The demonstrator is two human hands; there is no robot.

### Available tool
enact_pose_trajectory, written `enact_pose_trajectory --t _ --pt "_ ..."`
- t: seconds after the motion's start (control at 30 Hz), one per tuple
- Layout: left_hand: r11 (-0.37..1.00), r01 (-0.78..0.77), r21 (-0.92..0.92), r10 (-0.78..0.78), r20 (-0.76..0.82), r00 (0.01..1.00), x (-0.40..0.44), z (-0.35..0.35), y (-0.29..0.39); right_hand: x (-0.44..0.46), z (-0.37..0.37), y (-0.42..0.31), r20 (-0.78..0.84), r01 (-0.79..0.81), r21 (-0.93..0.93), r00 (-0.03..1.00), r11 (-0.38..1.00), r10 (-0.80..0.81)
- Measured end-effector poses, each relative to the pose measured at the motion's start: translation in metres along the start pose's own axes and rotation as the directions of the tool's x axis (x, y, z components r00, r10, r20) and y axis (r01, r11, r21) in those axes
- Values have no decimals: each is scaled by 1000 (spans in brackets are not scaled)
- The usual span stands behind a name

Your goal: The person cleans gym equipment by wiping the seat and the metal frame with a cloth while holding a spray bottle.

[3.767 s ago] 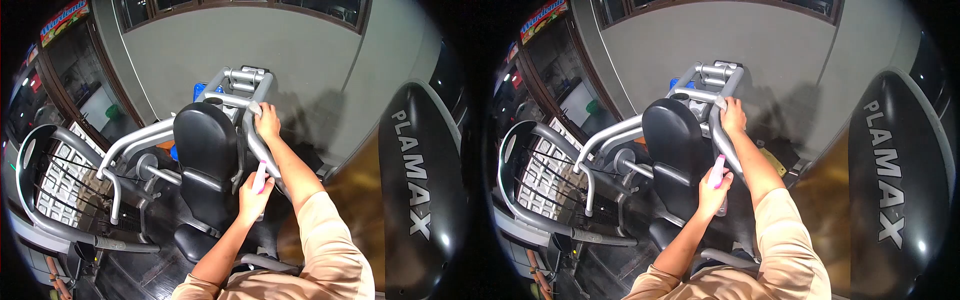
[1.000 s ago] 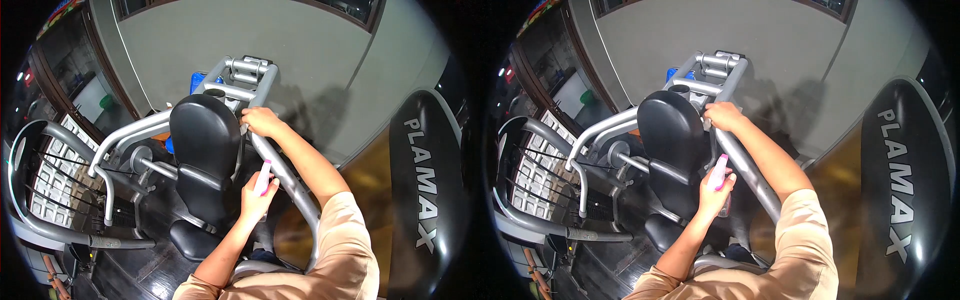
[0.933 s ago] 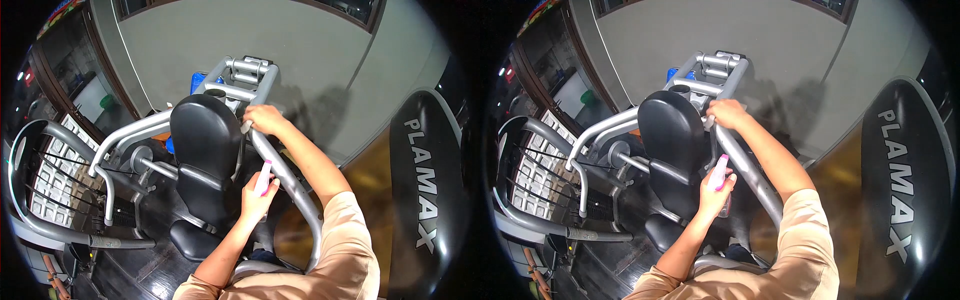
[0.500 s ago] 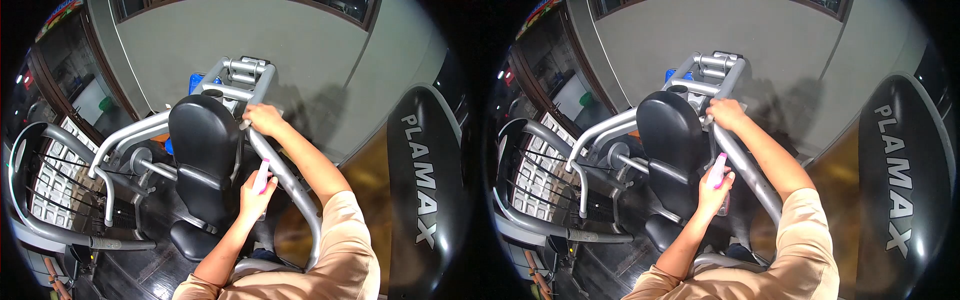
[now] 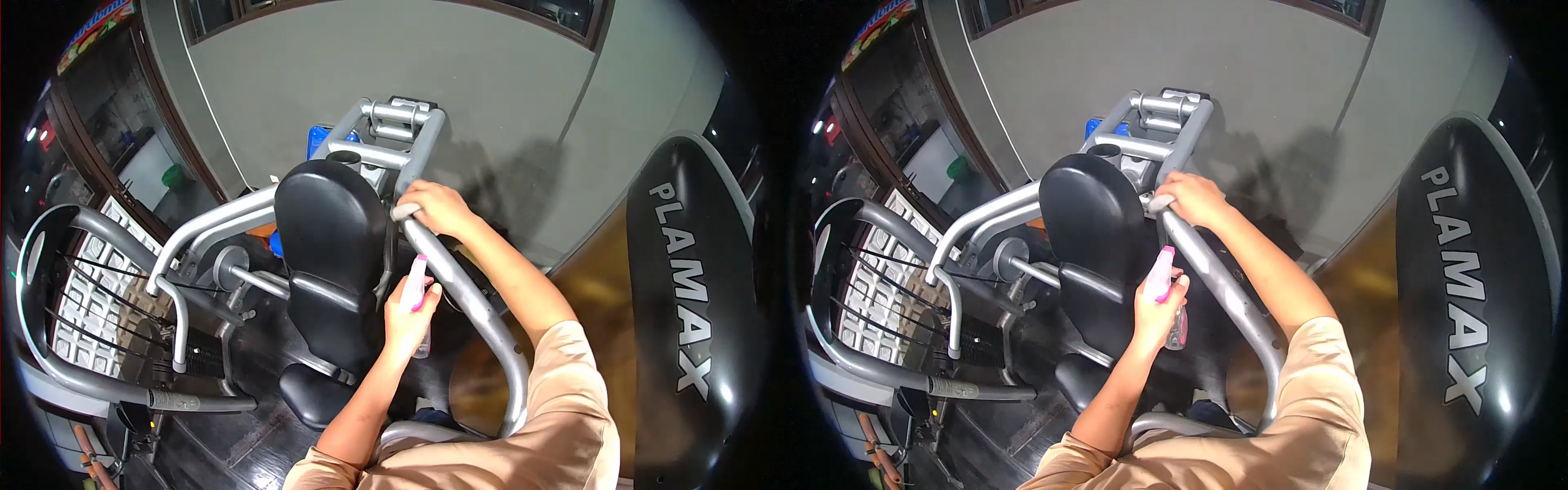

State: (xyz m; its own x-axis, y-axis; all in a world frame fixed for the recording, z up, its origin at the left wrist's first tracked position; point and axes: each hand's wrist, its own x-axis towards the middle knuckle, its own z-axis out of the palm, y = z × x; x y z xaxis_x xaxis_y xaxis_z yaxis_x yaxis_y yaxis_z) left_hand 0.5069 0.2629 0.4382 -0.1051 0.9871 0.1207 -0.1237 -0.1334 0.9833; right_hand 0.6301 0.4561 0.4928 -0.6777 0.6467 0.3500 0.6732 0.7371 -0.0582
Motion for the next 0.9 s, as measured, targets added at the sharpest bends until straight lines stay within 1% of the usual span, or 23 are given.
enact_pose_trajectory --t 0.07,0.1,0.13,0.2,0.23,0.27,0.33,0.37,0.4,0.47,0.5,0.53,0.6,0.63,0.67,0.73,0.77,0.8,0.83,0.87,0.9 --pt "1000 11 -11 -11 -35 999 3 -4 0 -9 5 7 -126 -112 138 984 984 129" --pt "996 69 -50 -72 -62 995 1 -3 16 -14 10 9 -71 -101 212 990 972 119" --pt "997 68 -44 -70 -58 996 2 -3 16 -16 17 12 -77 -104 214 990 971 122" --pt "992 105 -64 -110 -69 992 4 -3 13 -17 32 22 -213 -124 292 958 948 191" --pt "994 96 -61 -100 -67 993 4 -2 9 -14 36 26 -244 -181 307 934 934 261" --pt "994 91 -56 -95 -64 993 3 0 7 -6 41 29 -252 -181 309 931 934 263" --pt "995 77 -59 -80 -55 995 4 3 4 15 53 35 -383 -367 346 785 863 487" --pt "992 123 -22 -123 -29 992 3 1 4 22 59 31 -382 -443 422 704 791 598" --pt "992 124 -7 -124 -26 992 4 -2 6 24 62 30 -383 -444 433 697 784 606" --pt "986 149 -75 -153 -47 987 4 -8 8 18 70 26 -433 -254 450 777 856 458" --pt "988 142 -67 -146 -70 987 7 -11 8 12 66 27 -393 -212 460 822 863 411" --pt "987 159 -37 -162 -92 983 10 -14 10 6 64 30 -393 -212 462 821 861 413" --pt "984 159 79 -155 -59 986 20 -26 12 -8 61 33 -409 -215 570 763 793 500" --pt "977 170 129 -161 -73 984 24 -28 15 -11 61 35 -436 -275 605 671 748 599" --pt "980 126 156 -120 -47 992 31 -33 13 -15 59 38 -403 -353 616 627 704 666" --pt "941 100 322 -96 -28 995 42 -36 26 -24 64 46 -447 -349 591 608 727 656" --pt "896 127 425 -118 -49 992 43 -37 33 -28 67 50 -448 -351 598 600 721 663" --pt "891 126 435 -118 -45 992 47 -38 35 -32 69 51 -414 -383 601 602 701 683" --pt "856 126 502 -121 -42 992 51 -40 35 -34 71 52 -379 -414 603 603 682 702" --pt "815 127 565 -125 -42 991 54 -41 35 -35 74 53 -377 -414 611 598 675 707" --pt "812 126 570 -120 -49 992 54 -41 35 -35 77 54 -357 -421 621 599 661 717"
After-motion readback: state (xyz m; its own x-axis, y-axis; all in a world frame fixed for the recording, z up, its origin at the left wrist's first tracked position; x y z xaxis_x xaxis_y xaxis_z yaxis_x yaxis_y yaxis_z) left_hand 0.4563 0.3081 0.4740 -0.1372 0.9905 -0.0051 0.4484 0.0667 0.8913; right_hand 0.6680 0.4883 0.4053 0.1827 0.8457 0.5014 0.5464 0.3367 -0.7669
